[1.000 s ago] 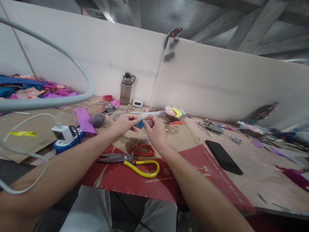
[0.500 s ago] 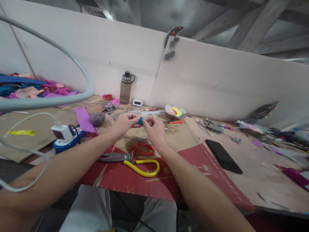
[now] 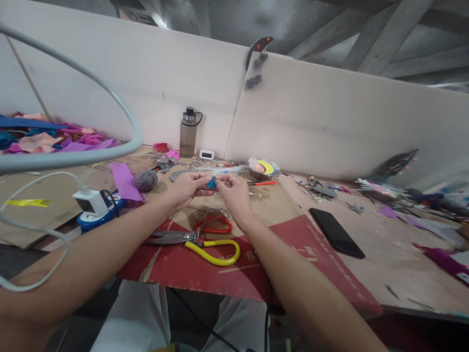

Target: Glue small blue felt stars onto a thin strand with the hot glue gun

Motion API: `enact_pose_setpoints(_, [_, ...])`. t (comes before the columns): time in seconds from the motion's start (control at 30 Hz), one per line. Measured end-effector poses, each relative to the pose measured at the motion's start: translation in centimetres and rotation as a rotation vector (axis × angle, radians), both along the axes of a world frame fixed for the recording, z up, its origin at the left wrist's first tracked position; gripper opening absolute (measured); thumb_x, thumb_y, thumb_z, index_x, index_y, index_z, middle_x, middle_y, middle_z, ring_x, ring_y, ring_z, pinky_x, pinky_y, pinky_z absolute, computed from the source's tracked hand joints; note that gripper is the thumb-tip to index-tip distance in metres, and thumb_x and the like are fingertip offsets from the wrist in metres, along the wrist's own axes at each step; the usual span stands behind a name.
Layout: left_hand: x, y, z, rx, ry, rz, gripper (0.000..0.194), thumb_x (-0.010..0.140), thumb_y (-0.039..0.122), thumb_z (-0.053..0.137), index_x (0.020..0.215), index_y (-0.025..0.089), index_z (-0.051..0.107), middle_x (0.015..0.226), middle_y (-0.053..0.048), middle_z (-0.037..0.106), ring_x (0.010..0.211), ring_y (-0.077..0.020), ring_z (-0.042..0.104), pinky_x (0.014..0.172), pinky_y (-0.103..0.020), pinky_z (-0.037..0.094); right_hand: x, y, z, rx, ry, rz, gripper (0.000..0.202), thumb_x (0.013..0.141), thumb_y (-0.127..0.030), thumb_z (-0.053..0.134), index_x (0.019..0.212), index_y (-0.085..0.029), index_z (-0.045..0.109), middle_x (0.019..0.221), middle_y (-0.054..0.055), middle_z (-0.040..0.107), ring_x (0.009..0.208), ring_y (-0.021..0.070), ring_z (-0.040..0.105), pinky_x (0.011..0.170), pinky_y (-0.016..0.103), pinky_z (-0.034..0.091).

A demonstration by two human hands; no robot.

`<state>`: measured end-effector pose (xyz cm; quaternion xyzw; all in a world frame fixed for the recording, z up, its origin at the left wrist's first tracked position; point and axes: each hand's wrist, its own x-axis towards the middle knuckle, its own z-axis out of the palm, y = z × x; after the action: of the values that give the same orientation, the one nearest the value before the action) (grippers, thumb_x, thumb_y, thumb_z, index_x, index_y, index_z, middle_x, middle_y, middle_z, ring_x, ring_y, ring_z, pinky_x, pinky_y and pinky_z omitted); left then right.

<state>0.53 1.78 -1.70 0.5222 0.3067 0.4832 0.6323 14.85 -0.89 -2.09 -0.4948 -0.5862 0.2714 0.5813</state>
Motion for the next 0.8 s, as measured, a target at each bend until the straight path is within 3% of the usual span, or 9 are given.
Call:
enact_pose_setpoints(0.2, [0.1,0.0,0.3,-0.111,-0.086,-0.009,0.014,0.085,0.011,0.059,0.077,0.008,0.070,0.078,-0.011,0.073,0.068,-0.0130,0.068,0.070,-0.024,0.058,0.3,0.5,-0.2,-0.059,0.097,0.002,0.018,0.069,-0.031,0.058,0.076,-0.016,0.063,0.061,-0.002,0.060,0.053,0.0108,0.049,0.052,0.023,0.036])
enact_pose_setpoints(0.4, [0.0,0.1,0.2,-0.093,-0.043,-0.020,0.007,0.080,0.012,0.066,0.076,0.008,0.070,0.078,-0.010,0.072,0.066,-0.0128,0.067,0.067,-0.025,0.058,0.1,0.5,-0.4,-0.031,0.062,-0.007,0.014,0.069,-0.030,0.059,0.073,-0.017,0.062,0.064,-0.001,0.063,0.058,0.0126,0.054,0.057,0.024,0.041])
enact_pose_setpoints(0.53, [0.0,0.1,-0.2,-0.073,0.014,0.042,0.007,0.073,0.016,0.072,0.072,0.010,0.068,0.072,-0.005,0.068,0.060,-0.0122,0.063,0.056,-0.026,0.057,-0.4,0.4,-0.8,-0.030,0.032,0.026,0.013,0.071,-0.031,0.059,0.074,-0.019,0.061,0.069,0.001,0.066,0.063,0.0148,0.059,0.061,0.026,0.045])
enact_pose_setpoints(0.63, [-0.1,0.2,-0.3,-0.051,0.005,0.109,0.008,0.073,0.018,0.071,0.072,0.012,0.065,0.068,-0.002,0.065,0.059,-0.0124,0.062,0.051,-0.026,0.056,-0.4,0.4,-1.0,-0.008,-0.030,0.064,0.018,0.075,-0.033,0.058,0.084,-0.018,0.063,0.067,-0.001,0.063,0.058,0.0130,0.054,0.058,0.025,0.041])
enact_pose_setpoints(0.8, [-1.6,1.5,0.9,-0.035,-0.122,0.229,0.003,0.076,0.010,0.063,0.073,0.012,0.063,0.070,-0.004,0.066,0.063,-0.0140,0.067,0.050,-0.022,0.056,0.1,0.8,-0.9,0.031,-0.178,0.102,0.023,0.083,-0.035,0.051,0.086,-0.017,0.066,0.066,-0.002,0.058,0.060,0.0121,0.048,0.059,0.024,0.037])
